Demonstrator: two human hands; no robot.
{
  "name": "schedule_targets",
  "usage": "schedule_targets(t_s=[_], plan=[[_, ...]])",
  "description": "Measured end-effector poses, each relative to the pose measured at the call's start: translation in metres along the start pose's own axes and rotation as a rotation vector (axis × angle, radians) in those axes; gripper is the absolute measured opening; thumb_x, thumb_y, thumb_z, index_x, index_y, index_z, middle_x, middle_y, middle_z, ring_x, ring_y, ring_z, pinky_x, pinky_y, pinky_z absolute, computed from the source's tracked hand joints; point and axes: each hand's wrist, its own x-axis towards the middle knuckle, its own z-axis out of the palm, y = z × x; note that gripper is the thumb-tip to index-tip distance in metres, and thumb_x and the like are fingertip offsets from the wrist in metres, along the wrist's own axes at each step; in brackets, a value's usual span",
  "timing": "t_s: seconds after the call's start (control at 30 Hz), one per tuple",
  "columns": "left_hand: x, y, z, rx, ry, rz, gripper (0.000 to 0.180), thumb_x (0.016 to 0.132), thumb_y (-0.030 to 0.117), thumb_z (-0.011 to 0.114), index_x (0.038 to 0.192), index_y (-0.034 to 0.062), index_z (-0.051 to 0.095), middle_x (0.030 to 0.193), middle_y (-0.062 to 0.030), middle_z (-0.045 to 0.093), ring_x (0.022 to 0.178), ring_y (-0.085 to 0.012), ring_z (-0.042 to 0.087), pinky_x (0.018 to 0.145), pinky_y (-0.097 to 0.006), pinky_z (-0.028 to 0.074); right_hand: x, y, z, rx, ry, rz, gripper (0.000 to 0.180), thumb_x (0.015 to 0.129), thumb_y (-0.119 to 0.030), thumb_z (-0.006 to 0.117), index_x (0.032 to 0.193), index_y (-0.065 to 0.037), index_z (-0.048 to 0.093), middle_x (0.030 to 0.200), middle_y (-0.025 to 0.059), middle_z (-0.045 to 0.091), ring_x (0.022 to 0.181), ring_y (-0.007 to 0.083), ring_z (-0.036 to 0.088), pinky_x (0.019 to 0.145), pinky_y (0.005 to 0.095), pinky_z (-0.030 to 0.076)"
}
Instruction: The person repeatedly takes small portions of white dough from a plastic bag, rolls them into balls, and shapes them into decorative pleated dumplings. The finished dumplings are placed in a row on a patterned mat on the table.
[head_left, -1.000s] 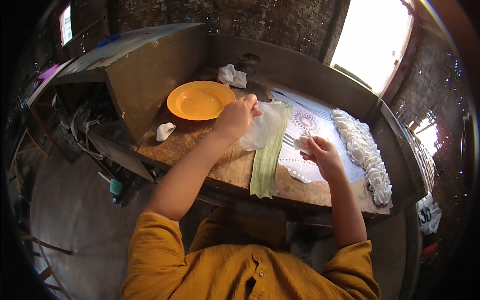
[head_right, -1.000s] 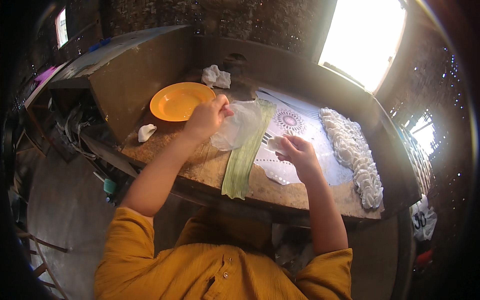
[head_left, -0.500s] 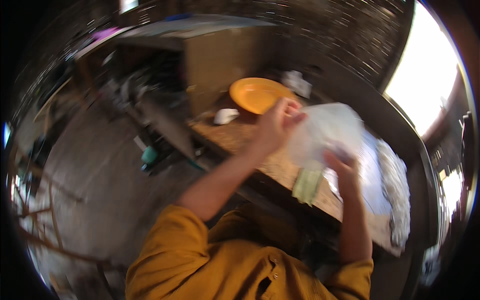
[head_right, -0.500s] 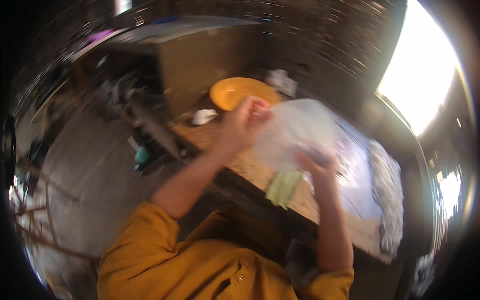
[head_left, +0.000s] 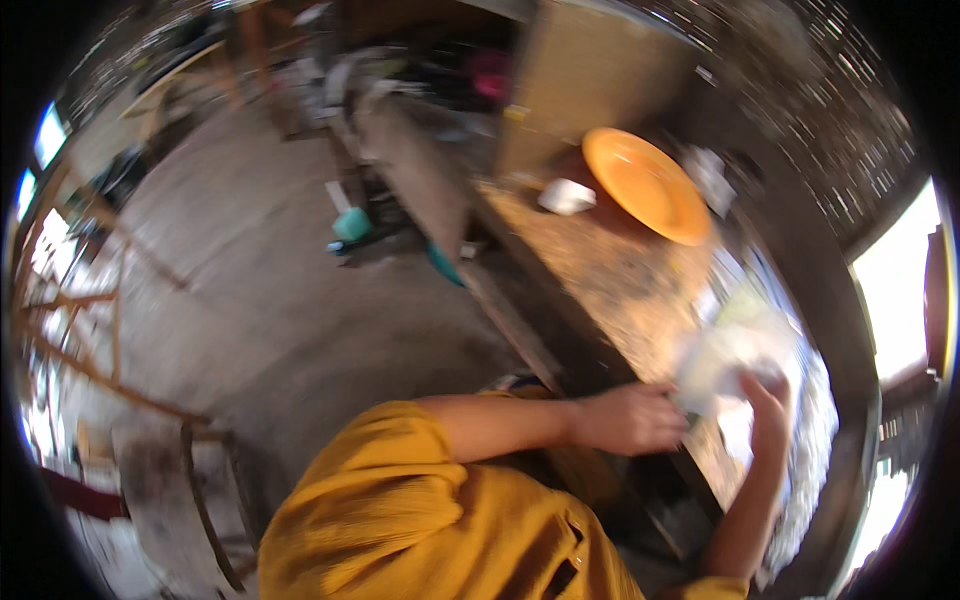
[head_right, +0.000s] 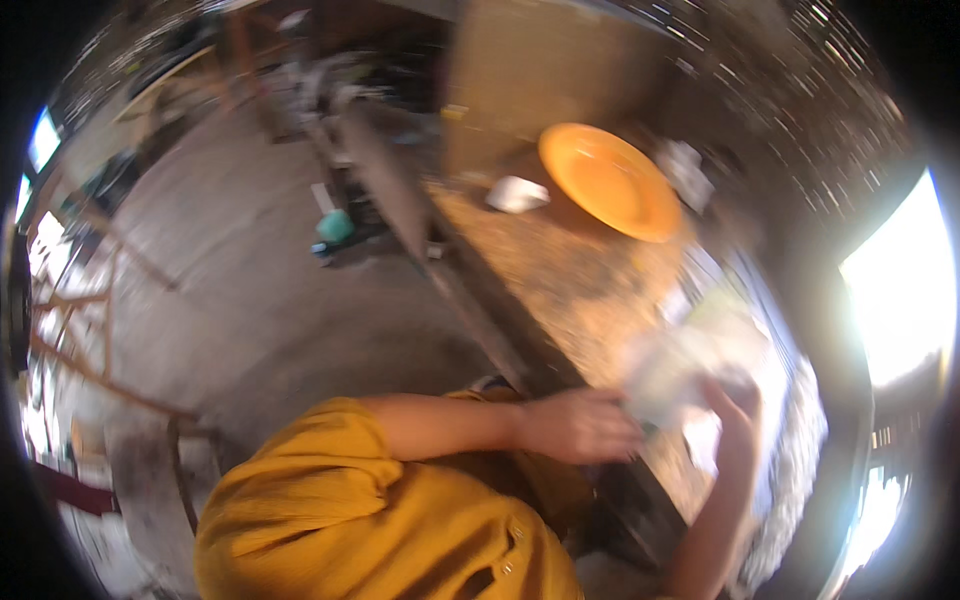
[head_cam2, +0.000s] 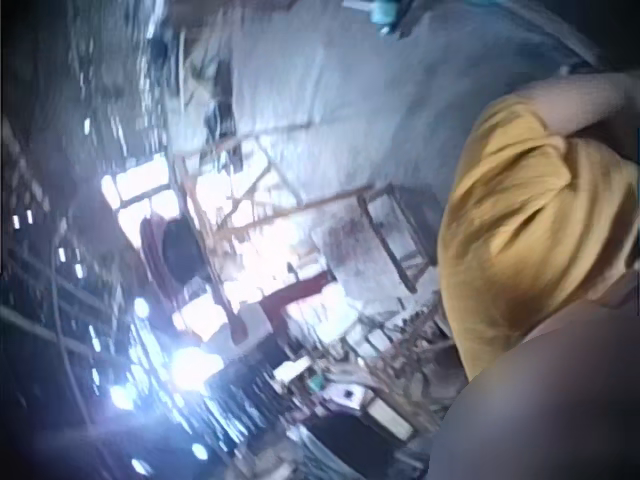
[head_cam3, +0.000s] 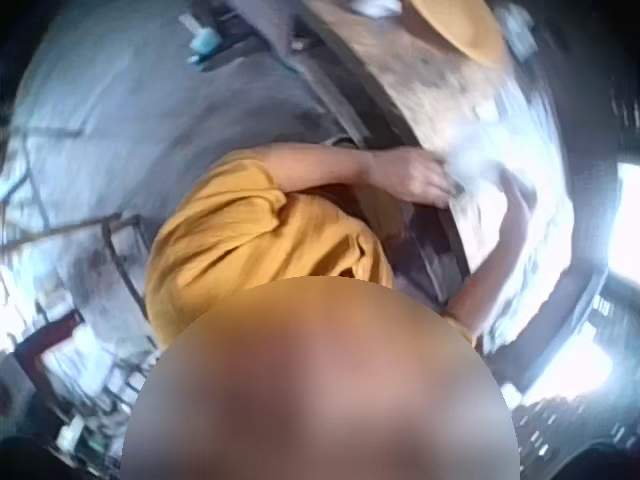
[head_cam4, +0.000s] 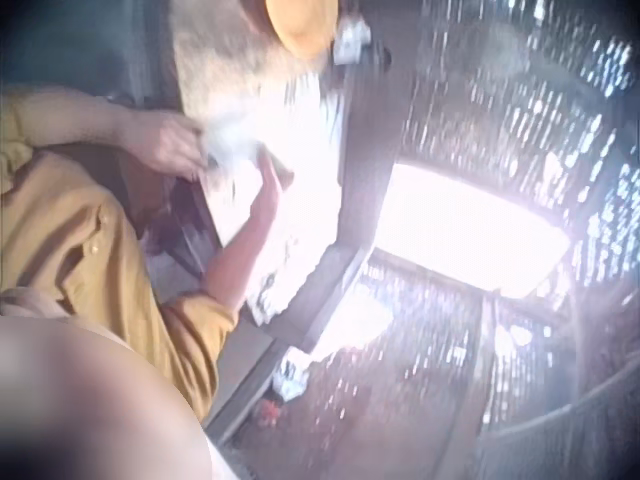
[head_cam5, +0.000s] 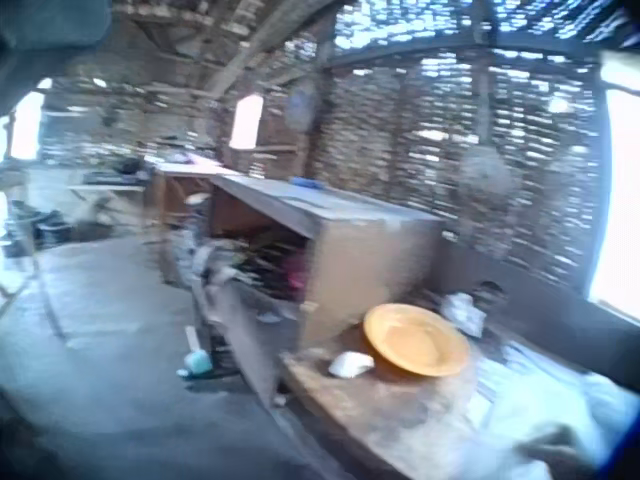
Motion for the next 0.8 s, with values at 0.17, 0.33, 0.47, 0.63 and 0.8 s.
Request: schedule_targets(t_s=[0.17,0.33,0.47,0.63,0.8], plan=[[0.000,0.003,-0.001,0.005,-0.044,-0.102,0.014,0.076,0.014,0.072,0.088,0.0088,0.067,0.096,-0.0033,0.066,0.088,-0.0150,0.062,0.079,-0.031,0.050,0.006,0.006,0.010,-0.170,-0.059,0.001,0.026,0.078,-0.014,0.072,0.095,0.004,0.063,0.082,0.0042,0.065,0.075,0.0111,0.057,0.069,0.0276,0.046],[0.005,0.003,-0.004,-0.008,0.020,-0.116,0.024,0.074,0.016,0.074,0.095,0.0106,0.066,0.096,-0.0016,0.067,0.088,-0.0152,0.064,0.082,-0.031,0.051,0.018,0.016,0.015,-0.492,-0.017,0.032,0.031,0.077,-0.018,0.072,0.092,0.007,0.062,0.080,0.0131,0.066,0.074,0.0167,0.062,0.067,0.0315,0.048],[0.006,0.000,-0.002,-0.028,0.031,-0.125,0.025,0.075,0.016,0.075,0.097,0.0109,0.065,0.095,-0.0019,0.067,0.089,-0.0157,0.065,0.082,-0.030,0.052,0.028,0.015,0.013,-0.703,0.003,0.047,0.041,0.073,-0.029,0.075,0.090,0.006,0.062,0.083,0.0191,0.065,0.080,0.0272,0.063,0.072,0.0368,0.048],[0.003,-0.002,0.001,-0.067,0.032,-0.140,0.025,0.075,0.016,0.075,0.097,0.0103,0.065,0.094,-0.0024,0.067,0.087,-0.0157,0.065,0.080,-0.030,0.053,0.030,0.008,0.017,-1.090,-0.020,-0.014,0.060,0.065,-0.044,0.077,0.097,0.004,0.060,0.099,0.0207,0.062,0.101,0.0346,0.056,0.087,0.0414,0.044],[0.004,-0.004,0.001,-0.080,0.011,-0.145,0.025,0.074,0.017,0.076,0.097,0.0105,0.066,0.094,-0.0019,0.067,0.088,-0.0142,0.065,0.080,-0.028,0.052,0.029,0.005,0.028,-1.171,-0.020,-0.009,0.076,0.059,-0.051,0.078,0.107,0.003,0.054,0.108,0.0191,0.058,0.108,0.0328,0.051,0.092,0.0402,0.041]])
